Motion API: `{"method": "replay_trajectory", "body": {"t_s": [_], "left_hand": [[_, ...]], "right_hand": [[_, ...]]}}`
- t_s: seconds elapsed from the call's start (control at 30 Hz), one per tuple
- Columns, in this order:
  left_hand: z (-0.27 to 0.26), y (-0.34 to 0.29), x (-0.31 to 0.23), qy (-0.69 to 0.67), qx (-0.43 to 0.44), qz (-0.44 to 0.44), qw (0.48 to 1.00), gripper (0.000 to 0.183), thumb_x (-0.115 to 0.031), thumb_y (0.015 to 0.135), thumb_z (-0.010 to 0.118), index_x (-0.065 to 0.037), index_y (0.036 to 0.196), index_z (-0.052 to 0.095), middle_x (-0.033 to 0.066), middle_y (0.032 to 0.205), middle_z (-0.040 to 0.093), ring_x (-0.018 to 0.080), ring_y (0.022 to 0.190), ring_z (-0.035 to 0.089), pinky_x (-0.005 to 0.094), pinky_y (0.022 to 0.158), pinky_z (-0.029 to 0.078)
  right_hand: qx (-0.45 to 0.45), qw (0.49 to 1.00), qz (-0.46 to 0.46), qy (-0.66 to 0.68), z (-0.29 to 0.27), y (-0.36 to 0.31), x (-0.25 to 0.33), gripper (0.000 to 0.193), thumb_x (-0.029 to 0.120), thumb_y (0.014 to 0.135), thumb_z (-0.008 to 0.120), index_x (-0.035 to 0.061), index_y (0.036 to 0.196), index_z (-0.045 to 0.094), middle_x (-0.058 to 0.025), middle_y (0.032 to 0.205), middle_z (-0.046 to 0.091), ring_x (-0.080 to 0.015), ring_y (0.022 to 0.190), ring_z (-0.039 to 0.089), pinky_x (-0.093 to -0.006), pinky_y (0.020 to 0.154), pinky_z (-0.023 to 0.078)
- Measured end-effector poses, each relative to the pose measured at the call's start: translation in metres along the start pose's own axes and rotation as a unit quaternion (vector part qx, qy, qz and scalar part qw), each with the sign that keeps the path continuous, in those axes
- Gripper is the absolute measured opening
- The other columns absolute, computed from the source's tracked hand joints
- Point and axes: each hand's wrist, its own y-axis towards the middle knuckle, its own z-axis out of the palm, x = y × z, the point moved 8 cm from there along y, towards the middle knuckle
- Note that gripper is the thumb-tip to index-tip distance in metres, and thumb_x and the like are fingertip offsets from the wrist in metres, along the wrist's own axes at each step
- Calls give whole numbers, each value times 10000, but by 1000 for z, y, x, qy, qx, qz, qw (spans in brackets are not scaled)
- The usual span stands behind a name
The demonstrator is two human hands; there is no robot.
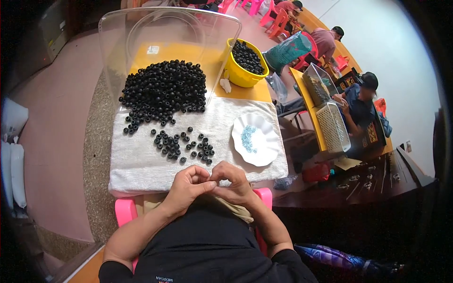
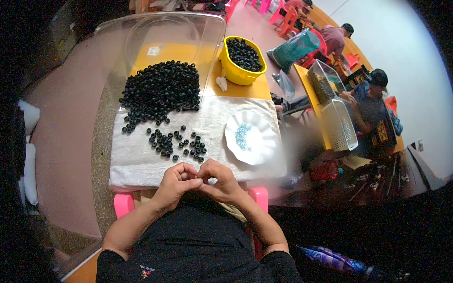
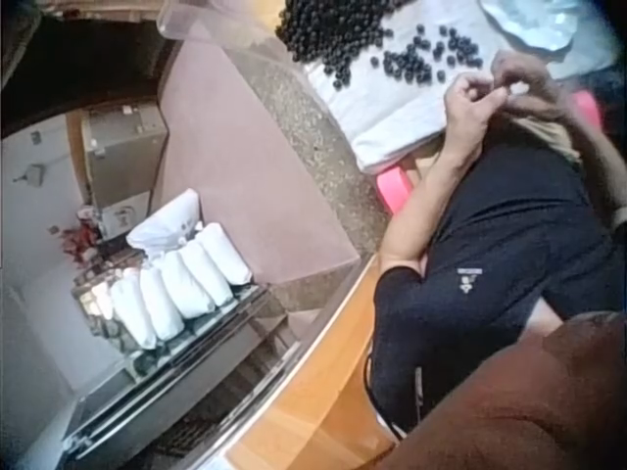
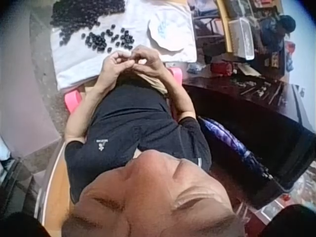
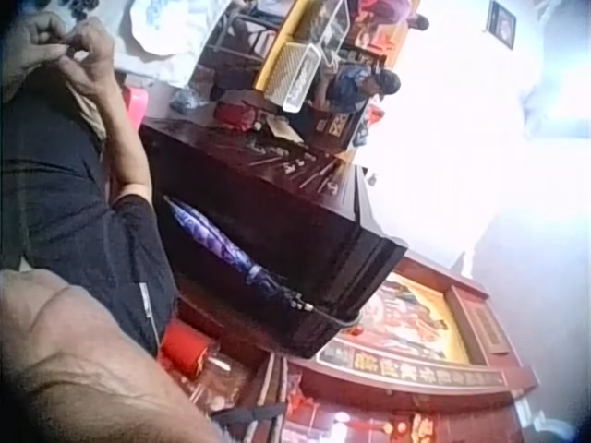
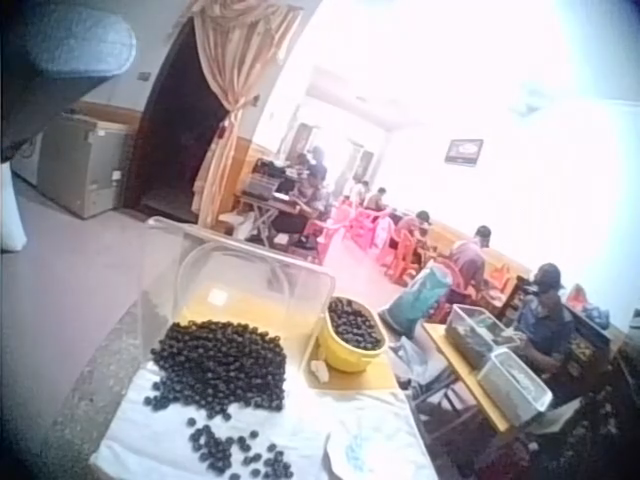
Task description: Sorting small round black parts from a pile on a towel into a decorative white plate.
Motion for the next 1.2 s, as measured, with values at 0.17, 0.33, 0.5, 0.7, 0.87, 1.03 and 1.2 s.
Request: {"method": "replay_trajectory", "body": {"t_s": [0.17,0.33,0.5,0.7,0.87,1.03,1.2], "left_hand": [[5,-2,-4,3,8,-14,1000,249,12,813,709,-18,1001,548,39,884,642,91,807,613,225,738,504],[7,-3,-3,6,21,-22,1000,254,18,808,710,-22,1000,548,31,881,630,85,802,604,214,736,496],[6,-2,-3,12,10,-18,1000,258,20,802,714,-24,995,547,31,877,630,87,789,602,217,729,496],[2,-1,-1,-12,2,-17,1000,246,23,798,713,-26,975,548,31,859,626,89,778,599,221,713,493],[-1,0,-2,-15,-6,-3,1000,212,2,820,710,-25,967,559,25,847,623,76,763,598,210,707,492],[0,0,-1,-27,-7,1,1000,182,-12,838,697,-26,966,567,26,855,626,72,763,591,208,712,482],[-1,-1,-5,-3,-24,2,1000,151,-53,840,696,-38,937,580,52,822,646,103,716,614,219,629,470]], "right_hand": [[29,1000,-4,-2,1,0,13,239,18,757,733,39,983,658,-82,884,589,-187,788,592,-291,648,476],[82,996,28,6,1,-3,13,312,20,770,724,48,1074,657,-94,913,583,-195,786,595,-301,664,487],[51,998,23,-12,0,-4,10,220,20,761,736,29,959,642,-88,869,575,-201,764,591,-300,643,476],[16,999,-2,-30,1,-3,10,243,33,719,790,44,905,634,-83,840,597,-217,749,606,-309,636,475],[-4,1000,3,-31,-3,-2,13,233,20,717,783,46,887,626,-85,827,605,-219,724,607,-312,623,474],[-25,997,4,-73,-3,-5,13,230,13,724,774,46,905,635,-91,824,616,-220,730,620,-309,628,481],[1,996,15,-89,-37,-9,2,233,-56,750,725,17,953,640,-104,854,642,-212,749,637,-303,652,501]]}}
